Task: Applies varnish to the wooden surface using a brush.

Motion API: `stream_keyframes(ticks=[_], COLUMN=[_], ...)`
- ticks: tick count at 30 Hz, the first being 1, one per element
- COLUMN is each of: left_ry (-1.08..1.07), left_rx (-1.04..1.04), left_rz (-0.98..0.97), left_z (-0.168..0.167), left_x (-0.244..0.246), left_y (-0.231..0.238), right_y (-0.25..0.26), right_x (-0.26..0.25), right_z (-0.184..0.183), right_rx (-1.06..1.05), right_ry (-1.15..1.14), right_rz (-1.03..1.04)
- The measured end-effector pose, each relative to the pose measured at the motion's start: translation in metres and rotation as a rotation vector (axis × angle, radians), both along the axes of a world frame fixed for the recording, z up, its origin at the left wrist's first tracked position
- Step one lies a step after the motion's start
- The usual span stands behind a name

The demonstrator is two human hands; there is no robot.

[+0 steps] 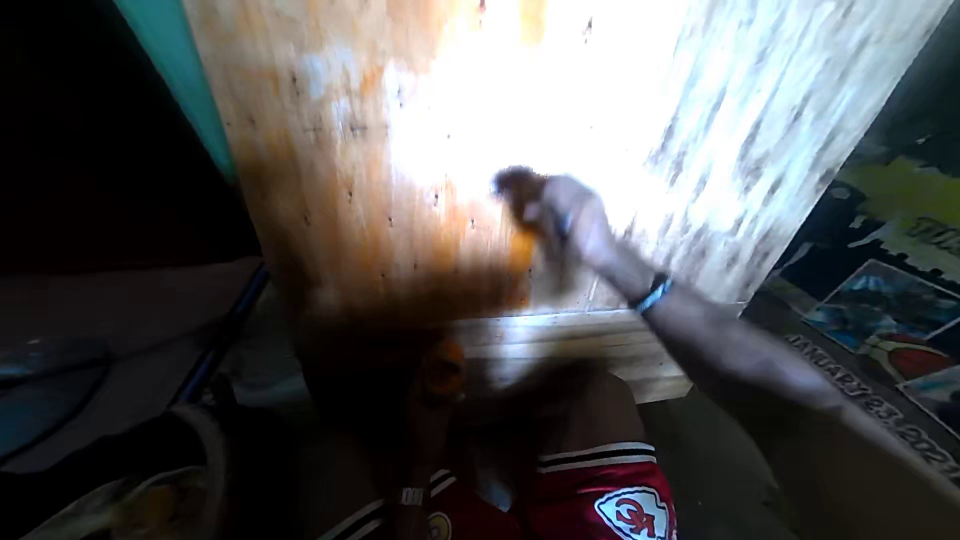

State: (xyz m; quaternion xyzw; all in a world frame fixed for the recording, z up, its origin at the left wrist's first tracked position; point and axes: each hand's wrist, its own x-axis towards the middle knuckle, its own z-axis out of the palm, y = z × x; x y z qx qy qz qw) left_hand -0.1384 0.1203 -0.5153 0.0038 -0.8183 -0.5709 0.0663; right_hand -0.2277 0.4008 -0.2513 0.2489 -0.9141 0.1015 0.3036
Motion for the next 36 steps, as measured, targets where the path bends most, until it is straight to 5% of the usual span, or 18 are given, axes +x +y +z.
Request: stream_keyframes(ticks=[3, 5, 7, 13, 16, 19, 23, 26, 31, 36], left_ry=[0.022, 0.063, 0.066, 0.036, -0.012, -0.035, -0.099, -0.071, -0.050, -0.080], left_rx=[-0.041, -0.053, -0.043, -0.073, -0.094, -0.093, -0.130, -0.159, -0.016, -0.083], left_rz=[-0.010, -0.013, -0.018, -0.018, -0.011, -0.026, -0.043, -0.083, -0.088, -0.106], left_z=[-0.003, -0.003, -0.002, -0.002, -0.005, 0.002, 0.007, -0.001, -0.014, -0.012], left_x=[-0.002, 0.000, 0.002, 0.010, 0.011, 0.009, 0.008, 0.004, -0.001, 0.002], left_y=[-0.006, -0.008, -0.010, -0.008, -0.006, 0.000, 0.001, 0.001, 0.002, 0.007], right_y=[0.004, 0.016, 0.035, 0.103, 0.104, 0.087, 0.084, 0.088, 0.098, 0.110], right_x=[0.042, 0.053, 0.044, -0.044, -0.060, -0.018, 0.059, 0.087, 0.057, -0.024], right_z=[-0.124, -0.133, -0.090, 0.131, 0.156, 0.070, -0.126, -0.186, -0.097, 0.053], right_rx=[0.158, 0.094, -0.029, -0.176, -0.266, -0.199, -0.015, -0.019, -0.152, -0.227], right_ry=[-0.206, -0.237, -0.186, 0.326, 0.464, 0.274, 0.021, -0.134, -0.341, 0.131], right_rz=[0.111, 0.109, 0.011, -0.161, -0.091, -0.098, -0.062, -0.018, -0.048, -0.222])
